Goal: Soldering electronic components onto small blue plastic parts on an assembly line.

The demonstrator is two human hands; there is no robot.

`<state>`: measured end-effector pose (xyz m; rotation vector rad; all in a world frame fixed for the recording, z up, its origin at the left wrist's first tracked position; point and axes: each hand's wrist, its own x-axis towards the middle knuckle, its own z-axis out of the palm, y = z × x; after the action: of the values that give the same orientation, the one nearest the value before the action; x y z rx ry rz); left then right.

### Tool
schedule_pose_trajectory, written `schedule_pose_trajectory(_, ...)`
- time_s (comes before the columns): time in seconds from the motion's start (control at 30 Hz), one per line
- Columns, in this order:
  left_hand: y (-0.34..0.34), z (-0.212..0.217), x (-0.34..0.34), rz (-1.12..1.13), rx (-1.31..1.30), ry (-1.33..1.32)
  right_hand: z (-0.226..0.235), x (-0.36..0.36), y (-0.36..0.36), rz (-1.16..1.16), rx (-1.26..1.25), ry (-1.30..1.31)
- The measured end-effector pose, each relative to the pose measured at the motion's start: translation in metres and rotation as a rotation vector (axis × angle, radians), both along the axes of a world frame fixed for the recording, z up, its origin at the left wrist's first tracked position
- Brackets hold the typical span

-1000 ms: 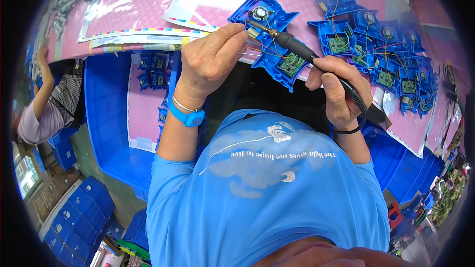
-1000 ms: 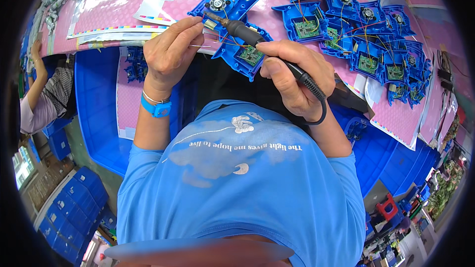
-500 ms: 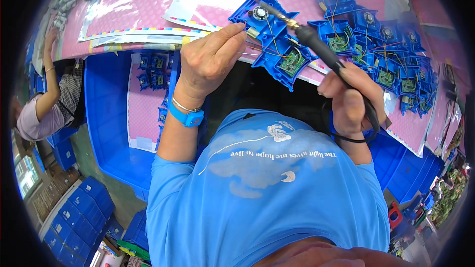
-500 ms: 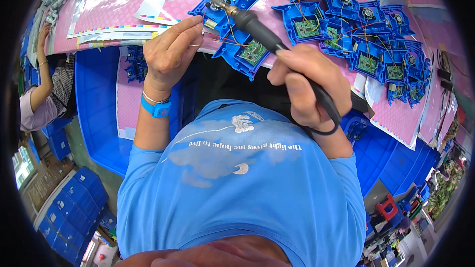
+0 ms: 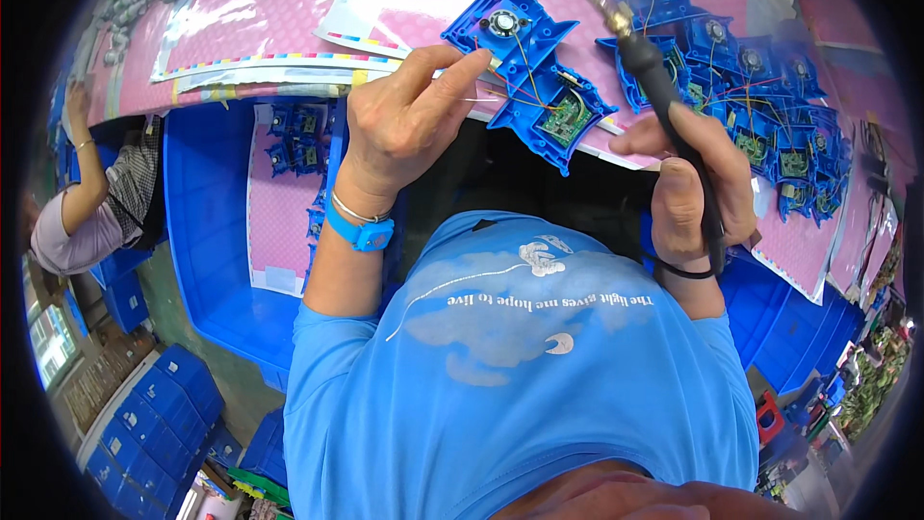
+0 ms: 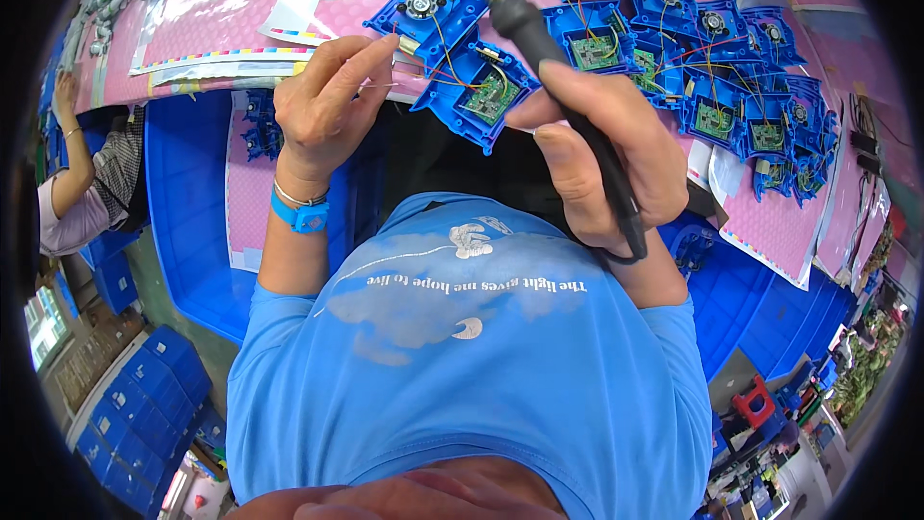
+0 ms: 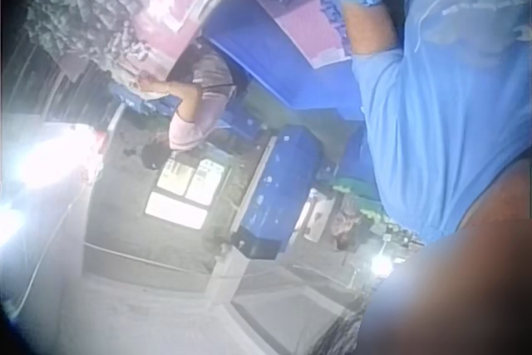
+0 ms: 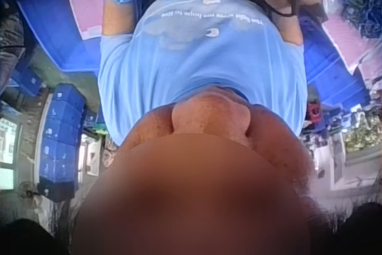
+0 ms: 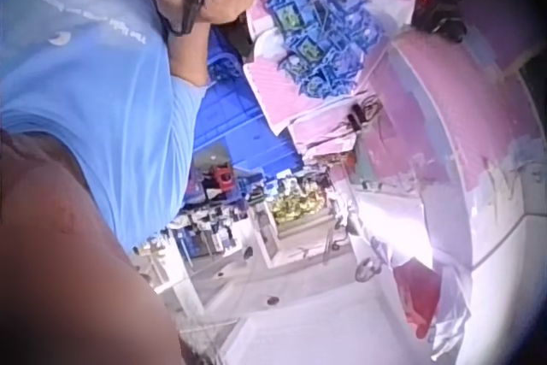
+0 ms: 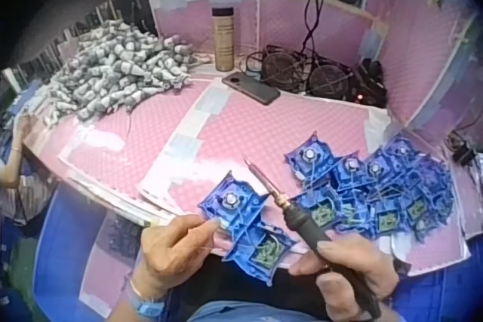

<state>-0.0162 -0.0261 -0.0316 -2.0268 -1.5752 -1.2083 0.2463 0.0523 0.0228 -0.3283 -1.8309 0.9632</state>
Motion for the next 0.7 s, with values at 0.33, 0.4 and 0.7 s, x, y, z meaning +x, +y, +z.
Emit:
schedule_pose_trajectory(0.33, -0.012, -0.002, 0.003, -0.079, -0.206, 0.041, -0.015, 0.014, 0.003, 0.061, -0.053, -0.081)
schedule_pose_trajectory(0.4, -0.011, -0.003, 0.004, -0.069, -0.2, 0.042, -0.016, 0.011, -0.005, -0.031, -0.217, -0.042)
schedule_pose_trajectory(0.7, -0.006, 0.001, 0.007, -0.061, -0.186, 0.088, -0.026, 0.009, 0.004, 0.005, -0.255, 0.005)
